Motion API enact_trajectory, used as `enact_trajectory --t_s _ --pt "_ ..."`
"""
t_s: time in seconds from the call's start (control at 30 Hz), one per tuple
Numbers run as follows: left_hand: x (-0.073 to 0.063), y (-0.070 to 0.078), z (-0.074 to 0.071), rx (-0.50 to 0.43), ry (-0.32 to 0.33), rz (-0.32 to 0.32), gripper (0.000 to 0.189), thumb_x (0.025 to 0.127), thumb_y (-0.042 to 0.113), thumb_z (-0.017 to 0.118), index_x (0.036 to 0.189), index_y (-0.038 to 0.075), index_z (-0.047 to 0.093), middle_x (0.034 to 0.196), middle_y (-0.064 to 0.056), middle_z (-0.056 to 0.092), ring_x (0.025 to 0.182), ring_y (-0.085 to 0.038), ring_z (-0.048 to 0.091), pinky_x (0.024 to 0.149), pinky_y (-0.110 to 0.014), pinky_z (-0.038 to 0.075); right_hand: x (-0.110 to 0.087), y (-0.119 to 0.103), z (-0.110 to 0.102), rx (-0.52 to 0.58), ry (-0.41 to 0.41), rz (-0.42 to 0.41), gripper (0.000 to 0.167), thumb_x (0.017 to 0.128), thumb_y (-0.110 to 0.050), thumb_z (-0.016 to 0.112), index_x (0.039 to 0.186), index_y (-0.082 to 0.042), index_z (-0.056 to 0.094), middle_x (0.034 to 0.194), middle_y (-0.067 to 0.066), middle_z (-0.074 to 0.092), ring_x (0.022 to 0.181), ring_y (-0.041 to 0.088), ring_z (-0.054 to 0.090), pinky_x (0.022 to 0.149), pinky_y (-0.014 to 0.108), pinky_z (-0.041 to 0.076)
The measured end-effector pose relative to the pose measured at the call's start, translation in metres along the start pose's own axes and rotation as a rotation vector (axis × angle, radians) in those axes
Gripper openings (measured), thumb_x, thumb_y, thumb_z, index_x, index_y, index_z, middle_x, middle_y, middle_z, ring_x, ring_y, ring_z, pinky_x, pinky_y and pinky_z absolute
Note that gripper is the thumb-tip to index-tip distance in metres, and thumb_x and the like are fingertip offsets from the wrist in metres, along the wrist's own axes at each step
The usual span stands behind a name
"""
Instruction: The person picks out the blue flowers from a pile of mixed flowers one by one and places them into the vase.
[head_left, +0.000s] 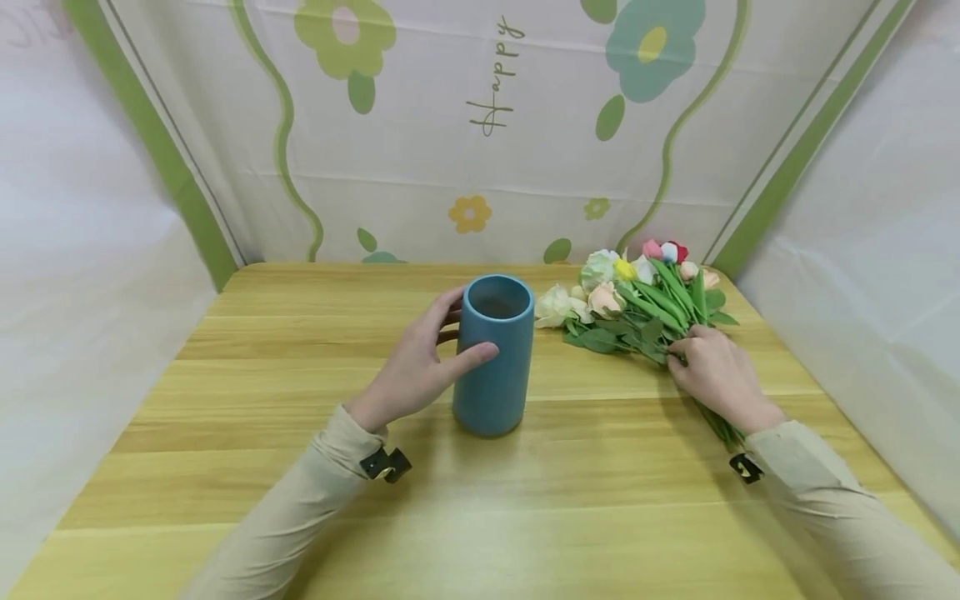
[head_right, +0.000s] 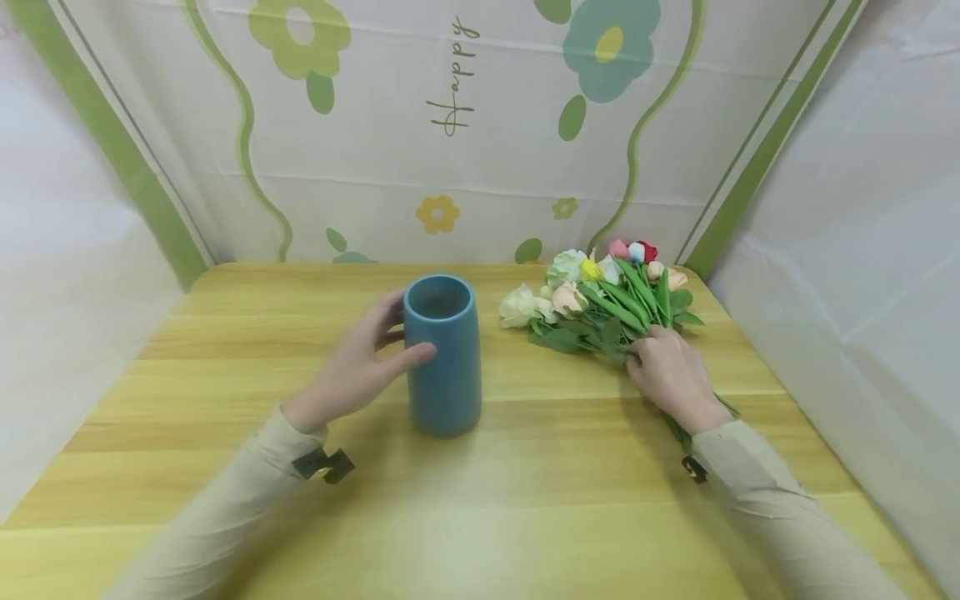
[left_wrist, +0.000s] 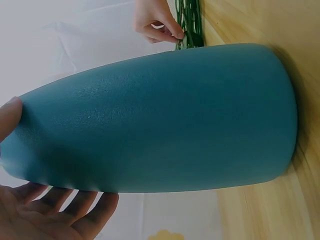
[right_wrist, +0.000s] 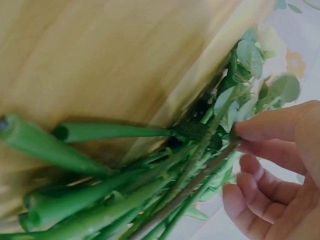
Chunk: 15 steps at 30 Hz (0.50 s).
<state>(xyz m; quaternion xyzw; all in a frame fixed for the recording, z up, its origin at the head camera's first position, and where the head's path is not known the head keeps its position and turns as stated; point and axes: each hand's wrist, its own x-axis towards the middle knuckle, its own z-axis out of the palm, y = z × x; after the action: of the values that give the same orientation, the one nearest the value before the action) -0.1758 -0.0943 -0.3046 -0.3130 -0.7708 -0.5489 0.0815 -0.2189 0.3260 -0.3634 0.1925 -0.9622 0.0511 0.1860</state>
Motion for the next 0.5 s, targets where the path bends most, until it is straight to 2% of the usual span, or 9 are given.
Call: enact_trajectory --t_s 0.17,0.33,0.5 --pt "-0.002 0.022 0.0 -0.016 0.001 -0.02 0.065 0.091 0.005 0.071 0.146 -0.003 0.036 0.134 -0.018 0.052 0.122 -0.029 0.05 0.098 -0.047 0.044 -0.001 -0.003 -0.004 0.007 -0.03 0.048 0.01 0.082 -0.003 0.065 0.083 -0.005 0.076 0.079 0.01 0.06 0.065 0.031 0.059 0.046 0.051 0.047" --pt "-0.003 0.028 0.0 -0.016 0.006 -0.037 0.064 0.092 0.005 0.07 0.145 -0.003 0.037 0.135 -0.018 0.051 0.123 -0.029 0.05 0.099 -0.049 0.043 -0.002 -0.006 -0.005 0.038 0.025 0.07 0.009 0.084 -0.001 0.064 0.085 0.002 0.072 0.084 0.016 0.063 0.07 0.037 0.061 0.052 0.055 0.049" --pt "-0.003 0.027 0.001 -0.024 0.01 -0.063 0.064 0.092 0.008 0.07 0.147 -0.001 0.036 0.137 -0.017 0.05 0.124 -0.028 0.048 0.099 -0.048 0.043 0.0 -0.008 -0.009 0.073 0.101 0.055 0.008 0.084 0.004 0.063 0.085 0.007 0.071 0.085 0.022 0.063 0.074 0.039 0.061 0.059 0.056 0.051"
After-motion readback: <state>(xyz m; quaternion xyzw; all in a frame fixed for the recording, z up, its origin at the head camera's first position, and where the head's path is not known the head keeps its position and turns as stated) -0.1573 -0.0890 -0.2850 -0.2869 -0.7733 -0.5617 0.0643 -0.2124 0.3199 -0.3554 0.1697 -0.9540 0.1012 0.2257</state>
